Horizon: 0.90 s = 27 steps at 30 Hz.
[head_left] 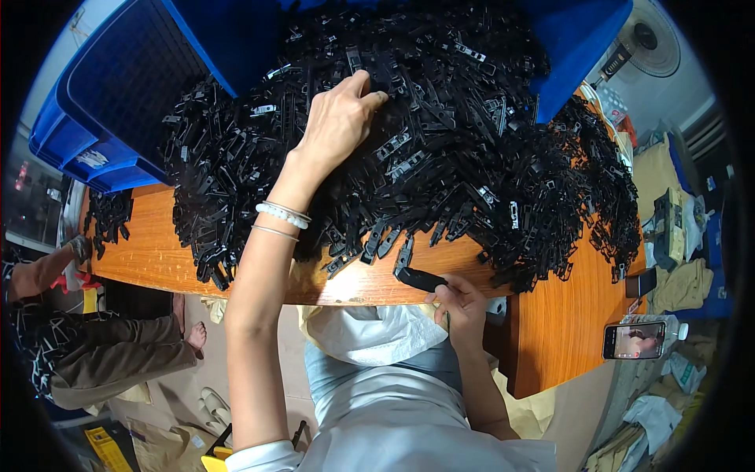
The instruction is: Assembling or inspecting small black plastic components at a factory workbench.
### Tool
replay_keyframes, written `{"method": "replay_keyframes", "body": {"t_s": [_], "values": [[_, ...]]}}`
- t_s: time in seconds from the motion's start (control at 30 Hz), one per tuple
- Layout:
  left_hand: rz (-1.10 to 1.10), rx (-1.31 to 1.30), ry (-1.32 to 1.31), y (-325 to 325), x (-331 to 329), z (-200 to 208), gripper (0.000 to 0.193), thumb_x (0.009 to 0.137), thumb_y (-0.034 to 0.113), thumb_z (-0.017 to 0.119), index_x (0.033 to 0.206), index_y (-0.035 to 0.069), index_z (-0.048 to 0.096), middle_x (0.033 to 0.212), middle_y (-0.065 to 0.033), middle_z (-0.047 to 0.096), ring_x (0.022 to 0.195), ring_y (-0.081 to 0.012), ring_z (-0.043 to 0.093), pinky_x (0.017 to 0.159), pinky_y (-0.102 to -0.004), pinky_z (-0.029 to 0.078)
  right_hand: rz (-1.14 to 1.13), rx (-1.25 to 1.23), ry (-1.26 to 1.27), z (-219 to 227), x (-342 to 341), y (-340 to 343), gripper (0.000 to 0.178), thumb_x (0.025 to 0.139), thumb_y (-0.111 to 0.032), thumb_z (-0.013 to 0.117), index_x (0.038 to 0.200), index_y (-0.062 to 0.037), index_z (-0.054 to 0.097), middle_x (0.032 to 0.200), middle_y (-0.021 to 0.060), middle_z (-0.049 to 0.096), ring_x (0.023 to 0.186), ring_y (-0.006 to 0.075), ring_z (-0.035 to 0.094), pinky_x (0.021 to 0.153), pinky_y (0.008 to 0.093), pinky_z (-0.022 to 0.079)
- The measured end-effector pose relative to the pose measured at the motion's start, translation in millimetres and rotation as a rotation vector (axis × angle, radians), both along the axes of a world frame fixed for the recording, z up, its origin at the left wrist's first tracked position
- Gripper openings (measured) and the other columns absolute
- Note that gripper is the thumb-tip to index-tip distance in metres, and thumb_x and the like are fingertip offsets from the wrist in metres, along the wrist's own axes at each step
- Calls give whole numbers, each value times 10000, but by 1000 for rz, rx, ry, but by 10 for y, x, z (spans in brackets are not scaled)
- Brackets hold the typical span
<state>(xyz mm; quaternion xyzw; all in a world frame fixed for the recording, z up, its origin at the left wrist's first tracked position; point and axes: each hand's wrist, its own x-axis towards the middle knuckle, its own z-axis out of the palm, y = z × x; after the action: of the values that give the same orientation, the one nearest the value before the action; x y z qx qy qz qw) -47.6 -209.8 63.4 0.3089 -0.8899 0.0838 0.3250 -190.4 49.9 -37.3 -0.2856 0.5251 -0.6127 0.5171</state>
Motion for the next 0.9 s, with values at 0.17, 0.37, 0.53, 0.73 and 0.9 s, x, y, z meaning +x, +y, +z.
{"method": "replay_keyframes", "body": {"t_s": [0.17,0.37,0.53,0.73,0.9], "values": [[-89,-90,45,78,-29,-132,261,651,-17,614,908,26,600,841,-95,489,746,-240,552,576,-326,482,-15,7,27,-2,4,-8,200,833,-67,561,997,48,558,693,114,613,472,84,505,422,179,381],[-87,-75,-126,179,-143,-164,296,686,0,584,977,53,567,866,-94,474,740,-219,536,550,-311,483,-34,20,33,-6,25,-6,209,830,-70,565,993,60,554,703,113,615,481,86,508,427,184,381],[-69,58,130,361,-75,-74,259,707,-15,586,961,30,563,857,-111,493,677,-216,561,538,-294,486,-56,52,39,39,35,-10,213,823,-62,549,991,67,554,704,108,616,467,85,496,428,192,376],[-155,1219,811,1281,259,-166,210,817,-85,480,1027,-71,488,794,-142,617,772,-198,638,700,-288,535,-81,3,-69,178,13,23,191,801,-18,530,969,65,566,721,117,614,511,108,540,469,199,411],[-242,1288,249,1699,476,-332,420,778,-84,455,1195,-38,463,956,-156,607,797,-110,635,559,-190,482,12,-176,71,383,81,-48,229,758,67,575,986,78,573,857,126,605,690,148,603,597,233,478]]}}
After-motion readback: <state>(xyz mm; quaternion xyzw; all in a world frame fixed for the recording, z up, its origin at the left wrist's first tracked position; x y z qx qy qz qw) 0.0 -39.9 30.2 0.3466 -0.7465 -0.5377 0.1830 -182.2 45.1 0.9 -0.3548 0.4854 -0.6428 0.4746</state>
